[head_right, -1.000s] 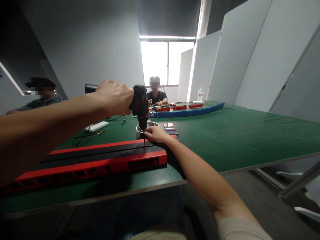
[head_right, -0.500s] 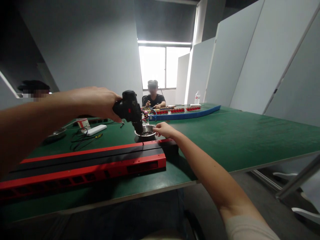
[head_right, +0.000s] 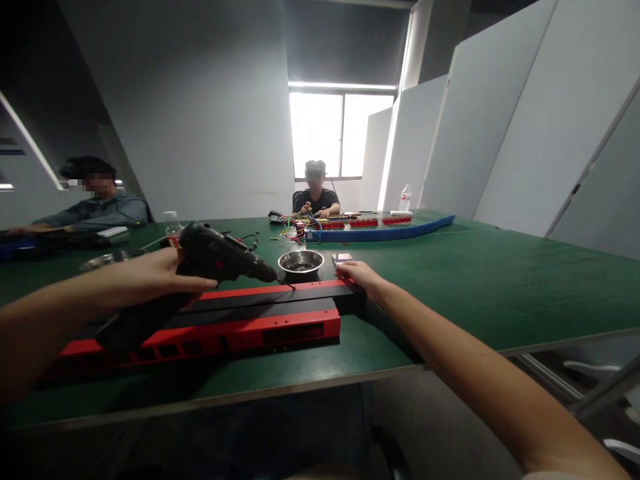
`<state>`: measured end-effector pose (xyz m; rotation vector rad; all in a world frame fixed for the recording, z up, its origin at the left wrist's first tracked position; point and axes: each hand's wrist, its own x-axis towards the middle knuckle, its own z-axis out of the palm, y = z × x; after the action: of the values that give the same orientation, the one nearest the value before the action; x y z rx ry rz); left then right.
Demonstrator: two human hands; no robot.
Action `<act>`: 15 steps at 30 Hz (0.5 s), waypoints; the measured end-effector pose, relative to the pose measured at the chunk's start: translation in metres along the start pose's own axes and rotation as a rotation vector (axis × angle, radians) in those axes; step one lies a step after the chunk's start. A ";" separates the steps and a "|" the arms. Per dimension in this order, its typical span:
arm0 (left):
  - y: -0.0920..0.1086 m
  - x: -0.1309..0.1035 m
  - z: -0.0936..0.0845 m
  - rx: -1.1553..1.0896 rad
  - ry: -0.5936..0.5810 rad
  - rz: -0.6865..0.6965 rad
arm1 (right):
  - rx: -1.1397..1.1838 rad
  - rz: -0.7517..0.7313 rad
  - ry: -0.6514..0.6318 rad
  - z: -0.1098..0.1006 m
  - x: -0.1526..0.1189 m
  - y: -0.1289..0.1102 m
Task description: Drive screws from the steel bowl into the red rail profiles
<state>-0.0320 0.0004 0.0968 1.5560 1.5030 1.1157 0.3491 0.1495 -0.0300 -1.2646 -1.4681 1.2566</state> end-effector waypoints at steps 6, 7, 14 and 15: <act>-0.047 -0.013 0.009 0.021 -0.031 -0.168 | -0.097 0.035 0.003 0.007 -0.004 -0.008; -0.051 -0.010 0.012 -0.064 -0.007 -0.175 | -0.102 0.038 -0.014 0.009 -0.005 -0.009; -0.046 0.016 0.053 -0.429 0.073 -0.113 | 0.011 0.112 -0.115 0.046 0.001 -0.009; -0.044 0.018 0.059 -0.451 0.075 -0.127 | 0.032 0.118 -0.146 0.051 0.001 -0.009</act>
<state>0.0041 0.0270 0.0359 1.1071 1.2643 1.3388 0.2981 0.1413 -0.0299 -1.2764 -1.4862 1.4718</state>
